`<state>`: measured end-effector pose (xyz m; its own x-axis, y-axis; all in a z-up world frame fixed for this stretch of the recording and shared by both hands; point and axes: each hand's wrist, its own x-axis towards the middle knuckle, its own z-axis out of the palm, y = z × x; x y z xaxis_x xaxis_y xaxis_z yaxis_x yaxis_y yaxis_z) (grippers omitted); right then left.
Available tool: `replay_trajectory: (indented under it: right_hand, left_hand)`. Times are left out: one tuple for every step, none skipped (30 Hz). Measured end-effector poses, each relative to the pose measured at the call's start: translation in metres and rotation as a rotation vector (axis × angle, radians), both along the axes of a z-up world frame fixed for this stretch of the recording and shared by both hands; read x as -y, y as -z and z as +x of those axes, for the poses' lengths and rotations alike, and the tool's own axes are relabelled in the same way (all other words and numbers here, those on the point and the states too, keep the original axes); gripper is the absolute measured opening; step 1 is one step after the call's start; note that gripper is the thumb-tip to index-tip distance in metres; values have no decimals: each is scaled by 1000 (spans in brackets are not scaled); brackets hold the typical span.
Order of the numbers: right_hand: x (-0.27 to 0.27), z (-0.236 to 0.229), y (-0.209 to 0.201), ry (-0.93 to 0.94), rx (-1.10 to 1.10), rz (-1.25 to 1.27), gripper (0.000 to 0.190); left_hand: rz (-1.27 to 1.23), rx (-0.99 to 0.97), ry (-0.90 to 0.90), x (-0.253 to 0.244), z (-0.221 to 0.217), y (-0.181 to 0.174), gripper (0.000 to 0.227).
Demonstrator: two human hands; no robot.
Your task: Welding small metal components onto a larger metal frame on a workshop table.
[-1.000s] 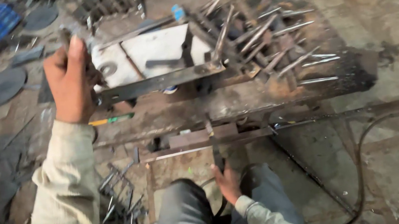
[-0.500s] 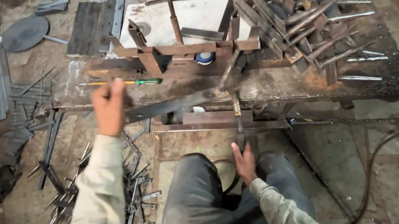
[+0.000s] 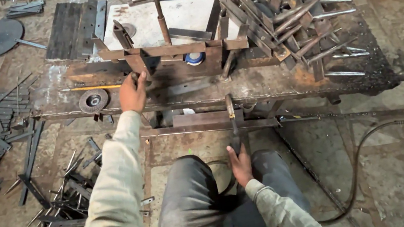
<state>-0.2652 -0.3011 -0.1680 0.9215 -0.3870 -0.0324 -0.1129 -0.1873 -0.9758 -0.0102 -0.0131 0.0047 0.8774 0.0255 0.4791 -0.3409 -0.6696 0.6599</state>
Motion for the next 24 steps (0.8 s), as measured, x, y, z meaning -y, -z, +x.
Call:
replay_trajectory:
  right_hand:
    - [-1,1,-2,-4,-4,0,63]
    - [-2,1,-3,0,-6,13,63]
    - [-3,2,-4,4,-8,26,63]
    - [-2,2,3,8,-17,28,63]
    - [-1,2,9,0,33,-21,63]
    - [1,2,15,-10,84,-71,63]
    - [1,-1,12,-5,77,-71,63]
    - [1,0,9,-9,-28,-36,60]
    - [1,1,5,-15,-133,-1,57]
    - [1,0,3,-14,-138,-1,57]
    - [1,0,2,-16,-82,20,55]
    - [0,0,1,-21,-25,41,53]
    - [-1,-2,-4,-22,-29,42,53]
    - [-2,-2,-9,-25,-35,79,51]
    - [-3,-2,-14,-27,-40,116,49]
    - [-3,-2,-13,-26,-43,117,49]
    - [-4,-2,-13,-27,-36,122,47]
    - [-4,-1,-12,-29,-29,126,45]
    - [-4,-2,-14,-30,-31,126,45]
    - [-4,-3,-15,-34,-37,118,45]
    - [-4,-3,-17,-38,-43,111,45]
    - [-3,-2,-13,-42,-42,110,45]
    - [-3,-1,-8,-33,-45,77,46]
    - [-2,-1,-4,-22,-48,45,47]
  left_hand:
    - [0,-4,-4,-6,3,5,48]
    - [22,-30,-10,-11,7,11,46]
    - [45,-56,-15,-16,10,17,45]
    - [46,-64,-11,-15,11,13,45]
    - [17,-62,-21,-13,11,9,45]
    - [-13,-58,-31,-11,13,4,45]
    - [-13,-65,-25,-9,8,-2,45]
    - [-53,-31,19,-8,5,-11,44]
    - [-93,4,64,-7,2,-19,43]
    - [-93,-2,65,-5,-2,-23,43]
    - [-103,-33,83,-5,-6,-27,43]
    - [-112,-62,98,-5,-10,-31,43]
    - [-111,-67,96,-7,-8,-22,43]
    - [-47,-57,44,-10,-5,-14,44]
    - [17,-47,-7,-12,-3,-6,46]
    - [18,-50,-5,-10,-6,-8,46]
    - [-34,26,30,-9,-9,-9,46]
    - [-86,103,63,-7,-12,-11,46]
    - [-86,102,63,-6,-16,-15,46]
    - [-94,29,63,-5,-20,-21,45]
    - [-102,-45,64,-4,-23,-26,44]
    - [-102,-43,61,-4,-25,-25,44]
    - [-96,-18,61,-4,-26,-25,44]
    - [-88,7,64,-4,-27,-24,44]
